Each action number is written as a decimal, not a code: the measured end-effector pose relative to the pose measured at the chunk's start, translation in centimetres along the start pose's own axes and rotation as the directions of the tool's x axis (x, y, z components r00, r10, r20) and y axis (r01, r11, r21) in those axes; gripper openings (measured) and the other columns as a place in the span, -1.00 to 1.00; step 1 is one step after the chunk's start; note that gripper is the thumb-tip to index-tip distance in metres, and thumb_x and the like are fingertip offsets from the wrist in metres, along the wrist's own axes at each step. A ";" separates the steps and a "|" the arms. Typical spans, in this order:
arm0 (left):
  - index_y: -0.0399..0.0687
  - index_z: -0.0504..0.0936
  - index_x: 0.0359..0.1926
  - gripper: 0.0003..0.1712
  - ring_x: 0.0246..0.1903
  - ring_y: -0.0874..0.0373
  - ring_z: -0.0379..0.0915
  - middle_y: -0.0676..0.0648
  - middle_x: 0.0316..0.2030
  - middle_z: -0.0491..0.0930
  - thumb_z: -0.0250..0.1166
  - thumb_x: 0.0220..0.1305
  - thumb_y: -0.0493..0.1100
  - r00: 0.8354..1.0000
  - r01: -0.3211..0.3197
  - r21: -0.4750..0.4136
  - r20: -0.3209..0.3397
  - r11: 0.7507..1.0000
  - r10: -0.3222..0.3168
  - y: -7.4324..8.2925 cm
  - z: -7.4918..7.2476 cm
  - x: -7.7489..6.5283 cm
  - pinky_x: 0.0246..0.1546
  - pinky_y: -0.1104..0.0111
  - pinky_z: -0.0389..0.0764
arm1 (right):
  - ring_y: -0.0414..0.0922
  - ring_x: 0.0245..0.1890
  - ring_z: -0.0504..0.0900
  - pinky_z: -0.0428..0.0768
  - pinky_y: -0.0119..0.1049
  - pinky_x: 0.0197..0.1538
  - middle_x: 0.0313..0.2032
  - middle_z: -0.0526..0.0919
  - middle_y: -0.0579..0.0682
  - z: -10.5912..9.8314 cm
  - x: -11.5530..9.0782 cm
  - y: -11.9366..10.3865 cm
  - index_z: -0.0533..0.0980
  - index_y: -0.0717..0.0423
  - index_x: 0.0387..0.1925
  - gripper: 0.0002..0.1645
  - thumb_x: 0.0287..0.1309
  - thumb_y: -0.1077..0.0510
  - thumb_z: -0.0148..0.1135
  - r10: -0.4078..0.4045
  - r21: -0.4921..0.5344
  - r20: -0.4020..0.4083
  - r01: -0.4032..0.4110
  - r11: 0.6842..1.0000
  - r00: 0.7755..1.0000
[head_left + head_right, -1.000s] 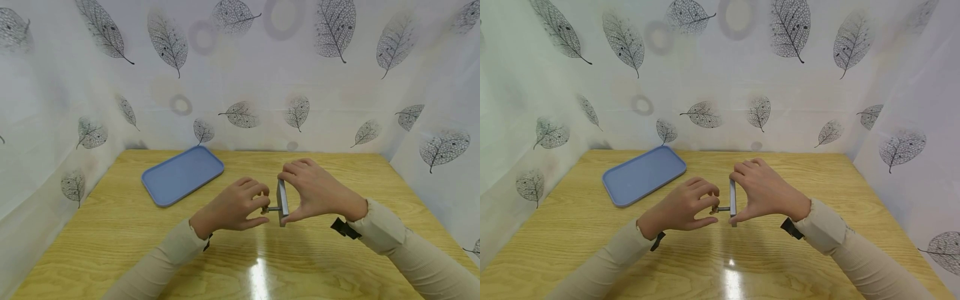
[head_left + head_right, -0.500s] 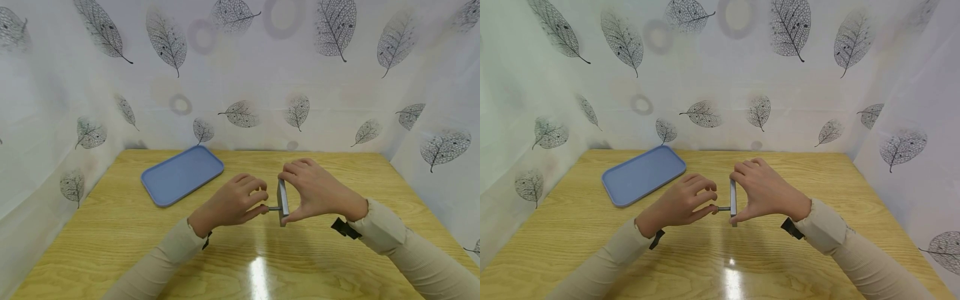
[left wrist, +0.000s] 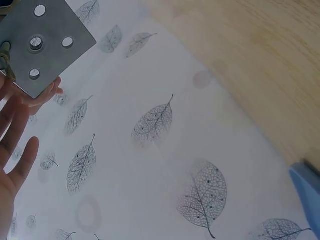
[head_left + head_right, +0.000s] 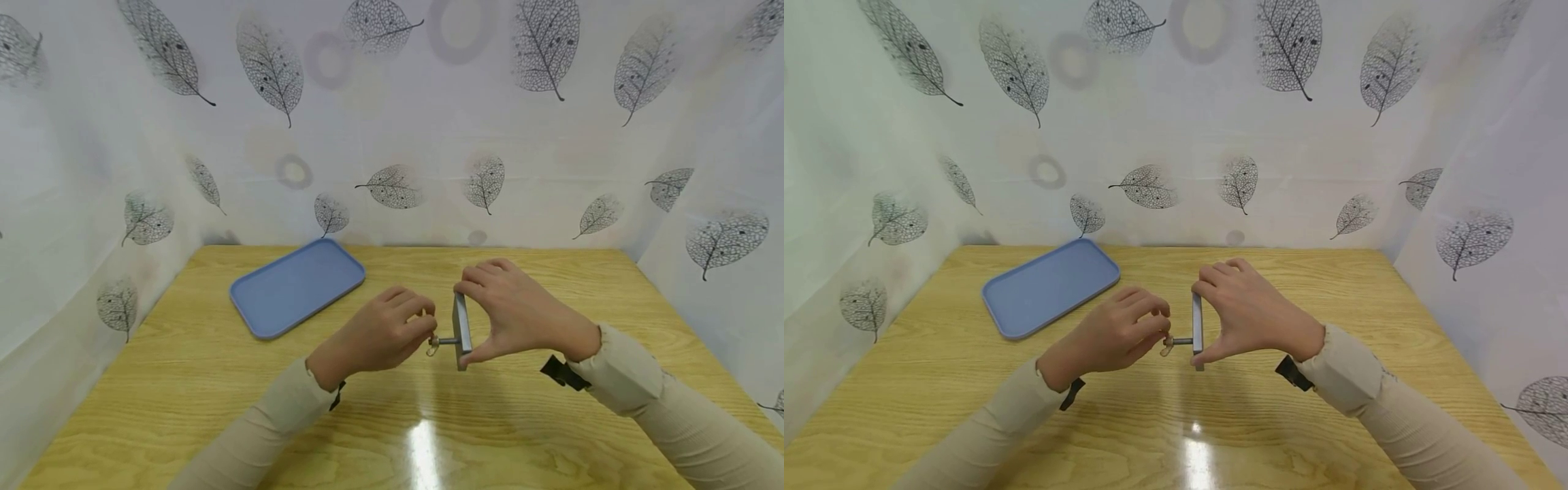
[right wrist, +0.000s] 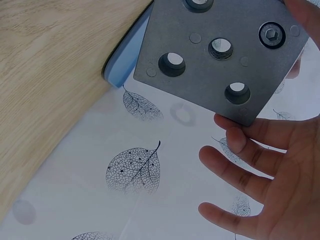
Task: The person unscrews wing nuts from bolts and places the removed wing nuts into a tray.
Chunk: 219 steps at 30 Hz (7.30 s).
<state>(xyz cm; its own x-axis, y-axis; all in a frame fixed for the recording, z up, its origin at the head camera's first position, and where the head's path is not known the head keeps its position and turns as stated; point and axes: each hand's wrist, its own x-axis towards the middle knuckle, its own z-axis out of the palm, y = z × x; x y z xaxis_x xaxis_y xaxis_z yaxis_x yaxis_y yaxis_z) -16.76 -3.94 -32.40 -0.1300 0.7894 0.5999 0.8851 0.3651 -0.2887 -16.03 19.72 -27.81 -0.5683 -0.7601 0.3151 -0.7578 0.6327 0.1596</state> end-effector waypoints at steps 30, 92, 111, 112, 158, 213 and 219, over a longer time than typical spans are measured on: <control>0.04 0.59 -0.33 -0.84 -0.28 0.21 0.51 0.06 -0.27 0.57 0.37 0.10 -0.06 1.000 0.022 0.037 0.002 0.999 -0.022 0.0 -0.3 0.4 -0.07 0.37 0.52 | -0.06 -0.19 0.52 0.45 -0.02 0.06 -0.28 0.53 -0.06 0.0 -0.1 0.1 0.54 0.10 -0.16 0.08 -0.60 -0.64 0.32 -0.002 0.004 -0.006 0.002 1.000 1.000; 0.06 0.62 -0.33 -0.75 -0.28 0.18 0.53 0.05 -0.28 0.56 0.31 0.15 0.10 0.998 0.007 0.099 0.069 0.995 -0.014 -0.5 0.0 0.2 -0.08 0.33 0.53 | -0.10 -0.26 0.48 0.45 -0.05 0.03 -0.34 0.46 -0.09 0.4 -0.2 0.2 0.54 0.11 -0.17 0.08 -0.61 -0.64 0.32 -0.016 0.011 0.002 0.016 1.000 1.000; 0.07 0.56 -0.34 -0.65 -0.23 0.15 0.51 0.03 -0.23 0.55 0.27 0.11 0.22 0.994 -0.072 0.084 0.093 0.994 0.064 0.2 0.2 -0.2 -0.05 0.29 0.51 | -0.07 -0.22 0.52 0.45 -0.03 0.04 -0.27 0.52 -0.05 0.4 -0.2 0.3 0.54 0.11 -0.16 0.07 -0.58 -0.63 0.33 -0.012 0.002 0.012 0.012 1.000 1.000; 0.07 0.56 -0.35 -0.67 -0.23 0.16 0.51 0.03 -0.23 0.55 0.27 0.11 0.20 0.993 -0.072 0.083 0.097 0.994 0.063 0.2 0.2 -0.2 -0.05 0.29 0.51 | -0.07 -0.23 0.51 0.45 -0.03 0.04 -0.27 0.52 -0.05 0.4 -0.2 0.3 0.54 0.11 -0.16 0.07 -0.58 -0.63 0.33 -0.013 0.003 0.010 0.013 1.000 1.000; 0.04 0.66 -0.24 -0.71 -0.26 0.26 0.55 0.11 -0.30 0.62 0.30 0.15 0.11 0.987 -0.082 0.098 0.144 0.992 0.067 1.2 0.5 0.1 -0.03 0.37 0.52 | -0.10 -0.26 0.49 0.45 -0.05 0.03 -0.31 0.51 -0.06 0.3 -0.4 0.4 0.55 0.13 -0.14 0.11 -0.59 -0.64 0.31 -0.016 -0.004 0.010 0.016 1.000 1.000; 0.07 0.58 -0.22 -0.76 -0.29 0.28 0.53 0.13 -0.33 0.57 0.31 0.16 0.06 0.982 -0.031 0.131 0.187 0.991 0.006 1.8 0.5 0.6 -0.05 0.37 0.53 | -0.08 -0.23 0.53 0.46 -0.05 0.03 -0.26 0.56 -0.03 0.3 -0.3 0.4 0.55 0.11 -0.16 0.09 -0.61 -0.64 0.33 0.001 0.009 -0.004 -0.001 1.000 1.000; 0.03 0.60 -0.10 -0.73 -0.28 0.28 0.56 0.12 -0.29 0.61 0.27 0.22 0.00 0.981 -0.001 0.086 0.195 0.996 -0.015 1.9 0.6 0.6 -0.05 0.39 0.53 | -0.07 -0.23 0.53 0.46 -0.03 0.04 -0.25 0.57 -0.02 0.2 -0.4 0.4 0.56 0.12 -0.15 0.10 -0.61 -0.64 0.33 0.012 0.004 0.006 -0.012 1.000 1.000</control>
<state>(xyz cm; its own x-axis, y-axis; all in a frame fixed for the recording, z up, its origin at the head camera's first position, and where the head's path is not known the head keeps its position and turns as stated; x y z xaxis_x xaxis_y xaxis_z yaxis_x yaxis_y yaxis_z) -15.41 -2.55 -33.02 -0.2283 0.8648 0.4472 0.8437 0.4049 -0.3523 -16.17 20.26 -28.11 -0.5794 -0.7532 0.3115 -0.7520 0.6414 0.1520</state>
